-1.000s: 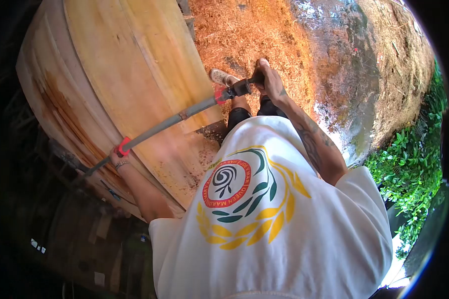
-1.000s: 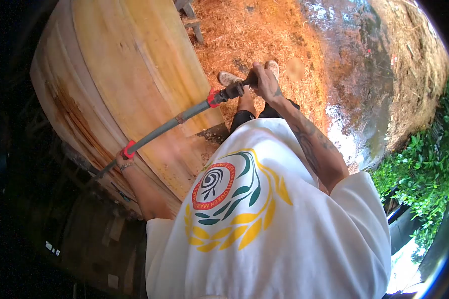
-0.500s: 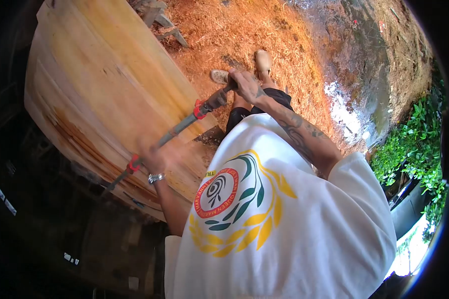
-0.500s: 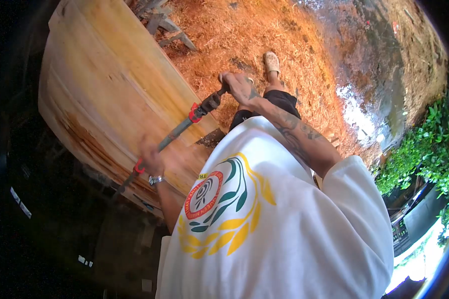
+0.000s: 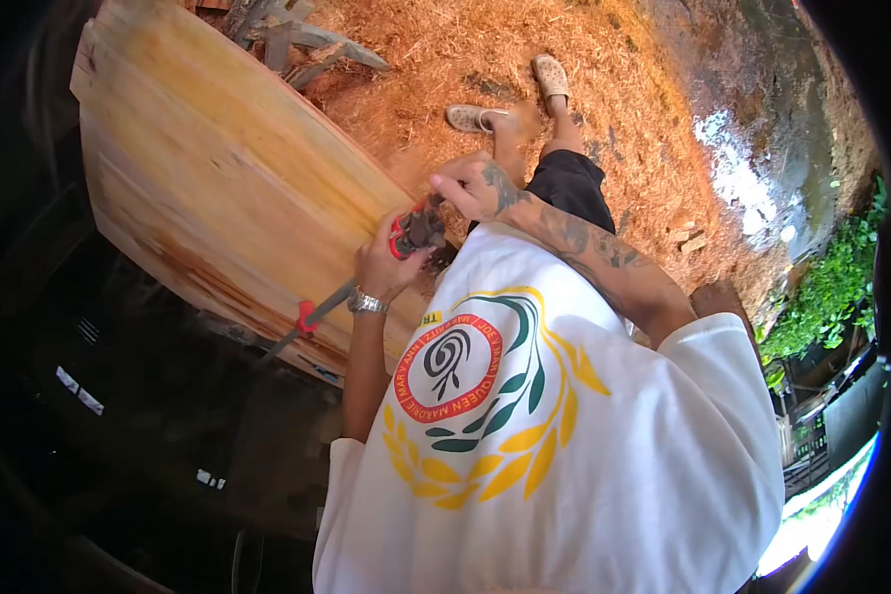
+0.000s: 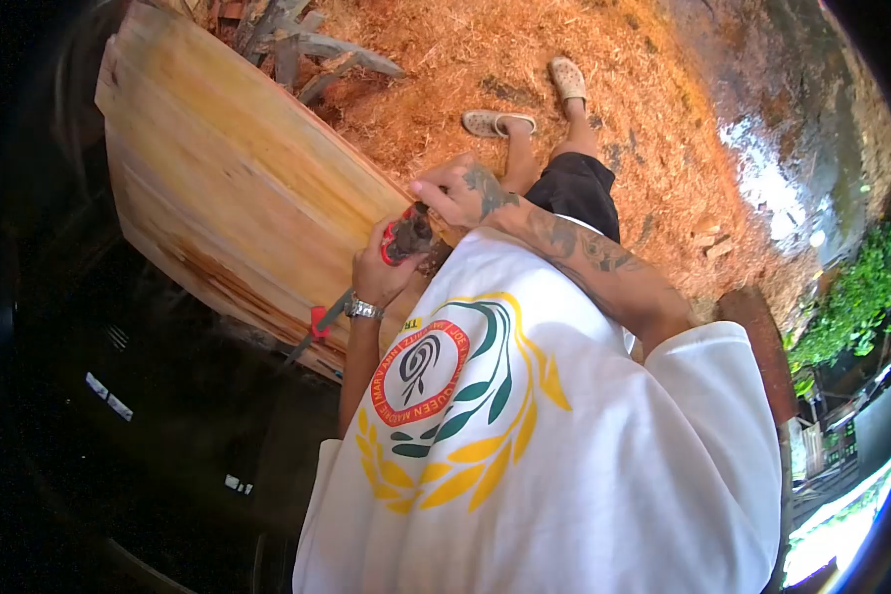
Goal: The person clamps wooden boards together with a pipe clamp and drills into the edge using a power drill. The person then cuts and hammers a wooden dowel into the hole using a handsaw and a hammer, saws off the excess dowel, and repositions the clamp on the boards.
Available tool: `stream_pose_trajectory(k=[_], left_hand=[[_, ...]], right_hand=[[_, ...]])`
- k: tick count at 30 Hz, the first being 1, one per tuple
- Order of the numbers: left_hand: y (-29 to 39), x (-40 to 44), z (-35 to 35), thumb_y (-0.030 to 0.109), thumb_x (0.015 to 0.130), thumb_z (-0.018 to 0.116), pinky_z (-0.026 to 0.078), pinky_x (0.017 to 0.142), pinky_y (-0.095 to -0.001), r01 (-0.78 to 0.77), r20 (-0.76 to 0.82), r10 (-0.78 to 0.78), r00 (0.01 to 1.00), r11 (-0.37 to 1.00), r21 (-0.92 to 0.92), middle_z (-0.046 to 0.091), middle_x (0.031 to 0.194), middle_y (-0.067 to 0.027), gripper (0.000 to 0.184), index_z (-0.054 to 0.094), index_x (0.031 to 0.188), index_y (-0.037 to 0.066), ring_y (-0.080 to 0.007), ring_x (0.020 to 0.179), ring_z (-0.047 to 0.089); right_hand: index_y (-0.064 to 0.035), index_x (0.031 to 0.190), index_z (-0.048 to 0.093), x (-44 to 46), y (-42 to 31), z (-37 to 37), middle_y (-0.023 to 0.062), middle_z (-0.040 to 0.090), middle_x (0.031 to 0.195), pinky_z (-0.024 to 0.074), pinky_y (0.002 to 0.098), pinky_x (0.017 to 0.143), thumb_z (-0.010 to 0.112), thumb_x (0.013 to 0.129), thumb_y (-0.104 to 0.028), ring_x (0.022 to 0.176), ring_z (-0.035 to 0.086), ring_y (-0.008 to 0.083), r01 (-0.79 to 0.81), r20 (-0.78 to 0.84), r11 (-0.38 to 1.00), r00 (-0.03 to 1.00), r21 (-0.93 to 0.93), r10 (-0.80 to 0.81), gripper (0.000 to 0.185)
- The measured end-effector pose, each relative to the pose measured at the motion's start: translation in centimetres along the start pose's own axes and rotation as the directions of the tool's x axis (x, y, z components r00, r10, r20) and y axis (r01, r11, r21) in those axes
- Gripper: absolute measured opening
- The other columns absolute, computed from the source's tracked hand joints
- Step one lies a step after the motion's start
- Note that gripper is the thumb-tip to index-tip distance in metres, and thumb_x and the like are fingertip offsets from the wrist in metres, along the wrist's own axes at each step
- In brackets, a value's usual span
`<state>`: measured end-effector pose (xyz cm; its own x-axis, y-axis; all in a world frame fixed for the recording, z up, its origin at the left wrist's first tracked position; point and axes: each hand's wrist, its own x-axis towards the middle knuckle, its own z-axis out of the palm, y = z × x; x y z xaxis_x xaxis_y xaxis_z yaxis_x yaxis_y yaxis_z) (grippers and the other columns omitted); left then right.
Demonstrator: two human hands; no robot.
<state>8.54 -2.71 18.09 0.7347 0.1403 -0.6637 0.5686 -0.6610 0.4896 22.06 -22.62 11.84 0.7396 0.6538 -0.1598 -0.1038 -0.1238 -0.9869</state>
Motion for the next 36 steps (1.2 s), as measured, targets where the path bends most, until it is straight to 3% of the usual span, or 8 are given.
stream_pose_trajectory(k=[5, 11, 17, 20, 24, 27, 32, 36], left_hand=[[2.8, -4.2, -5.2, 0.007, 0.071, 0.084, 0.058, 0.080, -0.0354, -0.062, -0.089, 0.057, 0.994, 0.996, -0.059, 0.073, 0.100, -0.0140, 0.058, 0.059, 0.124, 0.006, -0.0247, 0.094, 0.074], [5.7, -9.3, -12.9, 0.003, 0.072, 0.077, 0.058, 0.078, -0.0322, -0.183, 0.051, 0.190, 0.980, 0.976, -0.118, 0.074, 0.097, -0.0109, 0.052, 0.065, 0.122, 0.006, -0.0213, 0.089, 0.075], [6.7, -12.7, -17.9, 0.006, 0.069, 0.073, 0.052, 0.067, -0.0271, 0.068, 0.337, 0.008, 0.941, 0.974, -0.214, 0.066, 0.076, -0.0015, 0.039, 0.069, 0.108, 0.000, -0.0092, 0.071, 0.062], [6.3, -13.0, -18.2, 0.007, 0.071, 0.073, 0.048, 0.062, -0.0258, 0.201, 0.355, -0.084, 0.931, 0.931, -0.306, 0.063, 0.073, 0.0008, 0.032, 0.069, 0.101, 0.001, -0.0074, 0.068, 0.056], [6.8, -12.6, -16.5, 0.008, 0.074, 0.072, 0.047, 0.062, -0.0269, 0.027, 0.106, -0.001, 0.994, 0.970, -0.241, 0.061, 0.072, 0.0002, 0.024, 0.066, 0.095, -0.002, -0.0064, 0.068, 0.053], [5.0, -12.1, -15.1, 0.002, 0.073, 0.066, 0.048, 0.062, -0.0289, -0.099, 0.063, 0.119, 0.991, 0.961, -0.260, 0.060, 0.074, -0.0011, 0.038, 0.068, 0.111, 0.001, -0.0084, 0.068, 0.054], [4.4, -11.8, -14.3, 0.013, 0.069, 0.068, 0.049, 0.060, -0.0342, -0.198, 0.102, 0.220, 0.970, 0.961, -0.192, 0.058, 0.063, -0.0133, 0.030, 0.070, 0.097, 0.002, -0.0213, 0.056, 0.056], [4.2, -11.8, -13.8, 0.016, 0.068, 0.071, 0.051, 0.059, -0.0381, -0.223, -0.004, 0.225, 0.974, 0.963, -0.150, 0.063, 0.066, -0.0166, 0.032, 0.071, 0.098, 0.005, -0.0308, 0.060, 0.064]], right_hand=[[-0.0028, 0.068, 0.060, 1.6, -6.2, 0.2, 0.0138, 0.061, 0.065, 0.0476, 0.0439, 0.055, 0.063, 0.094, -0.023, 0.058, 0.061, 0.0347, 0.238, 0.110, 0.960, 0.961, 0.148, -0.255, 0.033], [-0.0109, 0.060, 0.049, 4.7, -12.6, 1.9, 0.0041, 0.047, 0.059, 0.0407, 0.0392, 0.045, 0.070, 0.084, -0.026, 0.048, 0.055, 0.0232, 0.805, 0.213, 0.587, 0.562, 0.082, -0.800, 0.035], [-0.0130, 0.060, 0.050, 6.2, -17.7, 4.0, 0.0003, 0.042, 0.061, 0.0340, 0.0338, 0.045, 0.069, 0.082, -0.031, 0.048, 0.048, 0.0183, 0.951, 0.130, 0.219, 0.194, 0.218, -0.972, 0.034], [-0.0110, 0.068, 0.055, 5.2, -19.3, 2.3, 0.0024, 0.048, 0.067, 0.0404, 0.0353, 0.058, 0.072, 0.080, -0.029, 0.061, 0.054, 0.0217, 0.909, 0.285, 0.397, 0.351, 0.124, -0.892, 0.028], [-0.0094, 0.089, 0.062, 3.2, -22.2, 1.2, 0.0056, 0.056, 0.083, 0.0444, 0.0367, 0.074, 0.075, 0.078, -0.029, 0.078, 0.059, 0.0251, 0.802, 0.307, 0.586, 0.589, -0.114, -0.747, 0.026], [-0.0066, 0.122, 0.061, 1.7, -23.8, 1.3, 0.0072, 0.060, 0.098, 0.0453, 0.0373, 0.085, 0.075, 0.078, -0.033, 0.092, 0.061, 0.0251, 0.739, 0.501, 0.609, 0.658, -0.288, -0.562, 0.054], [-0.0062, 0.101, 0.055, 0.7, -23.5, 2.5, 0.0133, 0.064, 0.078, 0.0512, 0.0468, 0.053, 0.073, 0.087, -0.036, 0.063, 0.069, 0.0365, 0.641, 0.685, 0.627, 0.693, -0.443, -0.224, 0.037], [-0.0050, 0.100, 0.056, 0.9, -23.9, 2.8, 0.0176, 0.067, 0.076, 0.0519, 0.0478, 0.058, 0.073, 0.088, -0.037, 0.066, 0.068, 0.0400, 0.555, 0.688, 0.683, 0.718, -0.474, -0.105, 0.039]])
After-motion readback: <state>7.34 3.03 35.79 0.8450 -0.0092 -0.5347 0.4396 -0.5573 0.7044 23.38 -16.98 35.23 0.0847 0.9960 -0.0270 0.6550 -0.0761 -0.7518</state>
